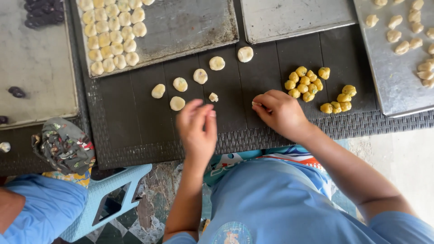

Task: Shaping small pieces of dough by adding filling and folding them into dumplings, then arranging them on a baking tray.

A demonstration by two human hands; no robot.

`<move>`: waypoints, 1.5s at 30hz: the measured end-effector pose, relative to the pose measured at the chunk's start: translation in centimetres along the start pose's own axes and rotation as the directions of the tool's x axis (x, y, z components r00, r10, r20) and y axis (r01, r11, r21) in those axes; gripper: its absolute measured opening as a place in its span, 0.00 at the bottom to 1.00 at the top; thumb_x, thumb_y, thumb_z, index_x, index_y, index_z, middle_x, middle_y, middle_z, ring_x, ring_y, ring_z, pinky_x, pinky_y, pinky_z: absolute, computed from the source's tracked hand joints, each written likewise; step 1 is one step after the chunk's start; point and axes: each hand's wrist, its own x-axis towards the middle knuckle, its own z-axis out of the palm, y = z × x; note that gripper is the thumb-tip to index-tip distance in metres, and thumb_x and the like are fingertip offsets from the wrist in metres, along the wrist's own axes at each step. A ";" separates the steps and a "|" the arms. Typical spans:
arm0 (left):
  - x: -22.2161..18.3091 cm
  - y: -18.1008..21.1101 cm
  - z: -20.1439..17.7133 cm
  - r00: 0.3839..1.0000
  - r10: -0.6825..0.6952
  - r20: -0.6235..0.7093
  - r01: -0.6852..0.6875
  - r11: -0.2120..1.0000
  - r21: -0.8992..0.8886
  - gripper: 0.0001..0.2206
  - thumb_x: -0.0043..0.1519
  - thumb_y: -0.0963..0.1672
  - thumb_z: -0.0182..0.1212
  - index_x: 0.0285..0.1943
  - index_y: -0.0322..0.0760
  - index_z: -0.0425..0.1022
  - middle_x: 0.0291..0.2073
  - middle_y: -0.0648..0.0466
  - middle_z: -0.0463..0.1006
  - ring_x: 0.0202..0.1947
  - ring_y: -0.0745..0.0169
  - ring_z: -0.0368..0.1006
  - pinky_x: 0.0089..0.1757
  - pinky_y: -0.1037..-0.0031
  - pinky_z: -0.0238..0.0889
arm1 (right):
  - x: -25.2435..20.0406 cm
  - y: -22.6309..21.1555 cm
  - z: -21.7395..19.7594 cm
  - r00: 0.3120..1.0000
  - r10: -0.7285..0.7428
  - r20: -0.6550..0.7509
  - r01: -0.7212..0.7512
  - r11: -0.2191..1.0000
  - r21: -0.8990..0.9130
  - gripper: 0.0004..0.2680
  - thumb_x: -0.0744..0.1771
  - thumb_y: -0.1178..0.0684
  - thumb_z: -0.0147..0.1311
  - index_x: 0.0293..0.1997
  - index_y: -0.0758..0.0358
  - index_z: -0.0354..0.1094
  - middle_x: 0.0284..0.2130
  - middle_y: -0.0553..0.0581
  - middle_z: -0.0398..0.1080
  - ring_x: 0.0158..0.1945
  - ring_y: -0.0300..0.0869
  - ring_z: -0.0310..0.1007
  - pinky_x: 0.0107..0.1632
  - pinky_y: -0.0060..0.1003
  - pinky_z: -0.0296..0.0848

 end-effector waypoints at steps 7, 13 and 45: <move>-2.7 2.6 5.9 0.857 0.360 0.370 -0.398 0.917 0.031 0.27 0.74 0.55 0.48 0.76 0.37 0.66 0.75 0.47 0.65 0.75 0.44 0.59 0.67 0.47 0.50 | -4.8 -1.2 0.4 0.968 -0.227 -0.104 0.144 0.848 -0.511 0.15 0.69 0.40 0.56 0.61 0.49 0.76 0.59 0.50 0.75 0.66 0.53 0.67 0.60 0.48 0.64; -1.8 2.4 6.3 0.863 0.367 0.349 -0.413 0.908 0.066 0.30 0.71 0.61 0.45 0.73 0.44 0.71 0.73 0.45 0.67 0.71 0.42 0.66 0.65 0.45 0.54 | -2.4 -0.1 -1.6 0.979 -0.168 -0.112 0.075 0.817 -0.572 0.19 0.70 0.30 0.50 0.63 0.43 0.76 0.76 0.55 0.60 0.77 0.64 0.52 0.71 0.65 0.51; 2.4 2.5 6.6 0.853 0.163 0.496 0.028 0.935 -0.355 0.12 0.57 0.41 0.74 0.45 0.49 0.76 0.33 0.63 0.80 0.39 0.58 0.79 0.44 0.65 0.67 | -1.2 1.0 0.2 0.995 -0.043 -0.091 0.024 0.978 -0.205 0.16 0.65 0.51 0.68 0.56 0.63 0.76 0.47 0.61 0.74 0.51 0.56 0.70 0.51 0.47 0.72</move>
